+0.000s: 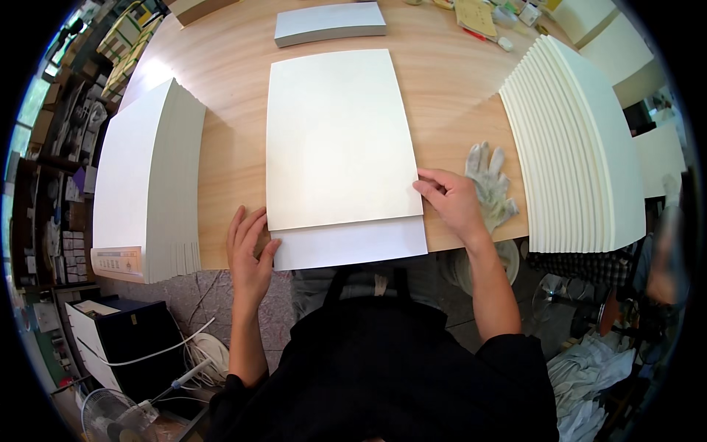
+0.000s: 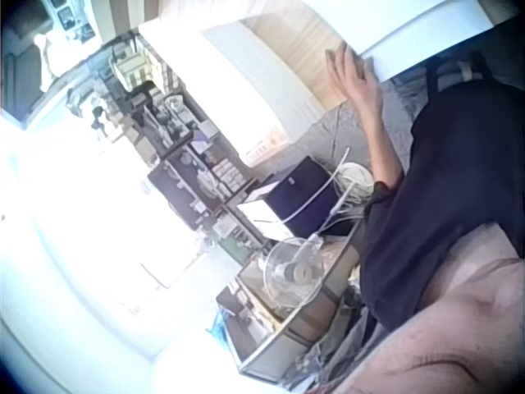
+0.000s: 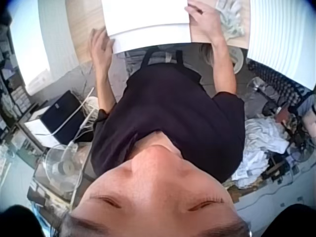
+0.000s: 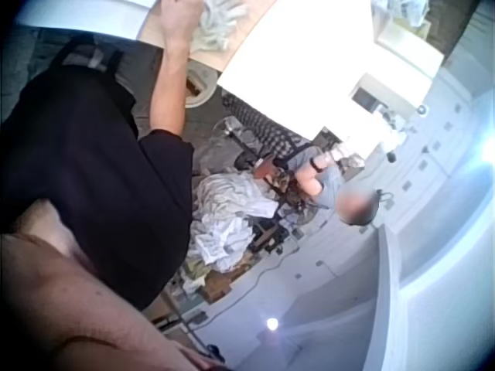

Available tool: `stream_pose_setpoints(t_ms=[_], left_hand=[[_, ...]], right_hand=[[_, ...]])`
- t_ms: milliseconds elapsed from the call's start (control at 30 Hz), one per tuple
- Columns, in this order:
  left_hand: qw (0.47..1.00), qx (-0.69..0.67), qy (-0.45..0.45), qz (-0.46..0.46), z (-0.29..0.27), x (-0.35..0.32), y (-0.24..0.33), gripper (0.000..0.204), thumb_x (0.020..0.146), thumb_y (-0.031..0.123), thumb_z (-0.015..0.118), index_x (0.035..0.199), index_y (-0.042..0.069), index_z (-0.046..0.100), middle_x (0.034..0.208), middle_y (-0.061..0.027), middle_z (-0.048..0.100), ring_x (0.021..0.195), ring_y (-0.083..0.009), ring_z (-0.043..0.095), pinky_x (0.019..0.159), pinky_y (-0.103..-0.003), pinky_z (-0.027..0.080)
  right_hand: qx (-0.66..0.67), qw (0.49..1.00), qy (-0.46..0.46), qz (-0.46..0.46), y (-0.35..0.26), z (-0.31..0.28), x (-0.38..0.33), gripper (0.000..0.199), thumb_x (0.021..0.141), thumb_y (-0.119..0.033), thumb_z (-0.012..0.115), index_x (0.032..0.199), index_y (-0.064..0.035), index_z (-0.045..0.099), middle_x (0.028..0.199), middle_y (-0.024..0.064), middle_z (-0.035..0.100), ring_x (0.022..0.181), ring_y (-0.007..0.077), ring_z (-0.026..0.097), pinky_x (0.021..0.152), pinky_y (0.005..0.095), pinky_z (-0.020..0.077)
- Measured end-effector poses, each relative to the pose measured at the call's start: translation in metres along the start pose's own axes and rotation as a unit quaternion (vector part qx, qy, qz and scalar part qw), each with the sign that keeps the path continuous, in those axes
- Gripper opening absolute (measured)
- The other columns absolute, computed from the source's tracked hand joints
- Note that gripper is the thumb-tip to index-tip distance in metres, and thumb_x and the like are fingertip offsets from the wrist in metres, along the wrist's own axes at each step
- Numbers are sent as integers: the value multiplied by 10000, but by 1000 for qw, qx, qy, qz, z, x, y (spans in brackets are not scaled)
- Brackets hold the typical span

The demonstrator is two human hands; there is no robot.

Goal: The person repeatedly places a white cover sheet over a stack of paper, aligns it, and uses a book as a guide to fold the cover over the spine. They then lift the assembled unit and place it onto a growing stack on the table. This cycle repeats throughout the clip.

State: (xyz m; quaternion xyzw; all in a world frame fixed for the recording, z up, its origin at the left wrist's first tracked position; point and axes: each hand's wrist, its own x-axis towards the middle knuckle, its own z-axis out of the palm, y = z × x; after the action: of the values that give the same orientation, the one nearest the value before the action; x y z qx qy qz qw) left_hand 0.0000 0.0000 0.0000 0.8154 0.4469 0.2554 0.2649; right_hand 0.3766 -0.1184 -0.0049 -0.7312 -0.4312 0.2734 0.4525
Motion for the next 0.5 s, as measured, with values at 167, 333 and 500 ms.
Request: stream_pose_setpoints(t_ms=[167,333,500], left_hand=[[1000,8,8,18,-1,-2,-3,484,867,7,780,1343,34,699,1481,-68,641,1532,-356,402,1250,-472,334],[1000,7,-5,14,-2,-2,1,486,897,10,741,1378,41,680,1506,-91,621,1540,-367,391,1257,-480,327],[1000,0,7,22,0,0,1,486,863,8,775,1340,30,682,1476,-91,636,1513,-370,420,1246,-480,333]], right_hand=[[-56,998,1,-12,-8,1,-2,336,965,-233,790,1190,15,764,884,131,781,722,179,697,697,298,543],[-40,999,7,-23,-9,0,-5,324,963,-225,783,1189,6,763,883,139,776,732,186,711,698,311,552],[-56,997,9,-46,-7,-1,-3,320,962,-217,779,1197,-1,762,880,138,776,734,197,719,706,311,559]])
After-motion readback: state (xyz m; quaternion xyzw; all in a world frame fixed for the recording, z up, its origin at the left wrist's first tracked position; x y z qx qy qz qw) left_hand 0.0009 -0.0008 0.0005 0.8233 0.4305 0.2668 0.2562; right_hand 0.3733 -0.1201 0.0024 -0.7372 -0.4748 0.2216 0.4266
